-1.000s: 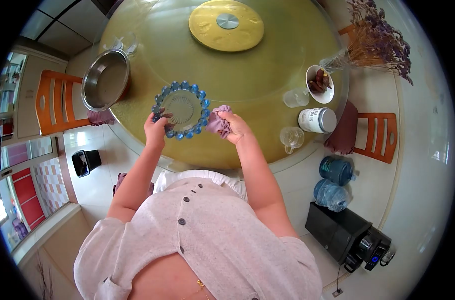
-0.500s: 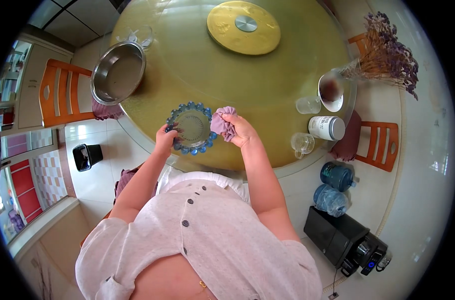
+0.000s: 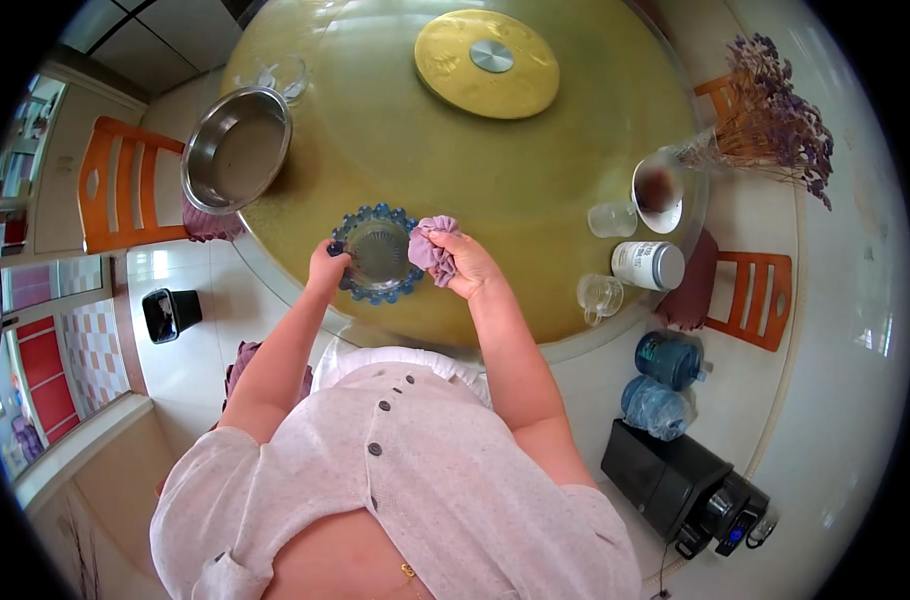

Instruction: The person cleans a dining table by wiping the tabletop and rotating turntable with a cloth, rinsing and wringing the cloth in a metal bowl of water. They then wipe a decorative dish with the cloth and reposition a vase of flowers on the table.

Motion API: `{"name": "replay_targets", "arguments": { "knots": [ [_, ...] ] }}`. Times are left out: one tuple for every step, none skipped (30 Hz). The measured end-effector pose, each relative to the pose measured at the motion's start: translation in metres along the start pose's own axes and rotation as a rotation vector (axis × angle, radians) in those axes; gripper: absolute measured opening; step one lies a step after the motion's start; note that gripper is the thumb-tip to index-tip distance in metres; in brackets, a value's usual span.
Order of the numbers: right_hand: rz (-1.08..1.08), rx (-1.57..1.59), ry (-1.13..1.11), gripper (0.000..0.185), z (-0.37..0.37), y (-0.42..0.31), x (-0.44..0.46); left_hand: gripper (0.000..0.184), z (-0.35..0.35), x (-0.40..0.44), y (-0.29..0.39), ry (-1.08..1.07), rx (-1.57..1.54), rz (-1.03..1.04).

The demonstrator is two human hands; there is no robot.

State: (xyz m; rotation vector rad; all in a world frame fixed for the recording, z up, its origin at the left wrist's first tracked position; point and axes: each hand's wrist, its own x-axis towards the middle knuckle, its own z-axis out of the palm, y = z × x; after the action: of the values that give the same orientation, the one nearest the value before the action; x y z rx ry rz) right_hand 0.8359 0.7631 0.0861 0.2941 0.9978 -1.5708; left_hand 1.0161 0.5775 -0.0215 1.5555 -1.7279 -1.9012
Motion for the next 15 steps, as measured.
{"name": "replay_targets", "arguments": {
  "knots": [
    [-0.016,-0.003,0.001,0.026,0.002,-0.002,0.0,0.042,0.002,0.002,0.0,0.073,0.163,0.041],
    [-0.007,-0.012,-0.007,0.026,0.0,-0.004,0.001,0.042,0.002,0.003,-0.002,0.085,0.157,0.037],
    [0.005,-0.028,-0.016,0.026,0.0,-0.005,0.003,0.044,0.002,0.005,-0.003,0.131,0.273,0.09],
    [0.014,-0.042,-0.025,0.025,-0.001,-0.006,0.004,0.046,0.002,0.007,-0.004,0.175,0.392,0.143],
    [0.018,-0.046,-0.035,0.025,-0.001,-0.007,0.007,0.046,0.003,0.01,-0.004,0.186,0.39,0.143],
    [0.012,-0.055,-0.015,0.025,0.001,-0.008,0.007,0.047,0.004,0.008,0.002,0.191,0.465,0.106],
    [0.007,-0.062,0.008,0.025,0.001,-0.008,0.006,0.047,0.005,0.004,0.006,0.192,0.54,0.066],
    [0.008,-0.064,0.005,0.025,-0.002,-0.009,0.007,0.047,0.007,0.002,0.011,0.196,0.538,0.065],
    [0.035,-0.084,-0.019,0.024,-0.005,-0.01,0.009,0.048,0.008,-0.002,0.017,0.206,0.578,0.033],
    [0.062,-0.105,-0.042,0.024,-0.008,-0.01,0.01,0.048,0.01,-0.004,0.021,0.215,0.618,0.001],
    [0.062,-0.109,-0.045,0.024,-0.011,-0.01,0.01,0.048,0.012,-0.004,0.021,0.219,0.614,0.001],
    [0.054,-0.103,-0.051,0.024,-0.01,-0.01,0.011,0.047,0.012,-0.003,0.021,0.221,0.644,-0.008],
    [0.048,-0.097,-0.058,0.023,-0.01,-0.008,0.012,0.046,0.012,-0.002,0.021,0.224,0.675,-0.018],
    [0.052,-0.101,-0.066,0.023,-0.009,-0.007,0.013,0.046,0.012,-0.002,0.021,0.233,0.672,-0.022],
    [0.053,-0.121,-0.065,0.023,-0.008,-0.006,0.014,0.045,0.013,-0.002,0.022,0.237,0.697,-0.014]
  ]
}}
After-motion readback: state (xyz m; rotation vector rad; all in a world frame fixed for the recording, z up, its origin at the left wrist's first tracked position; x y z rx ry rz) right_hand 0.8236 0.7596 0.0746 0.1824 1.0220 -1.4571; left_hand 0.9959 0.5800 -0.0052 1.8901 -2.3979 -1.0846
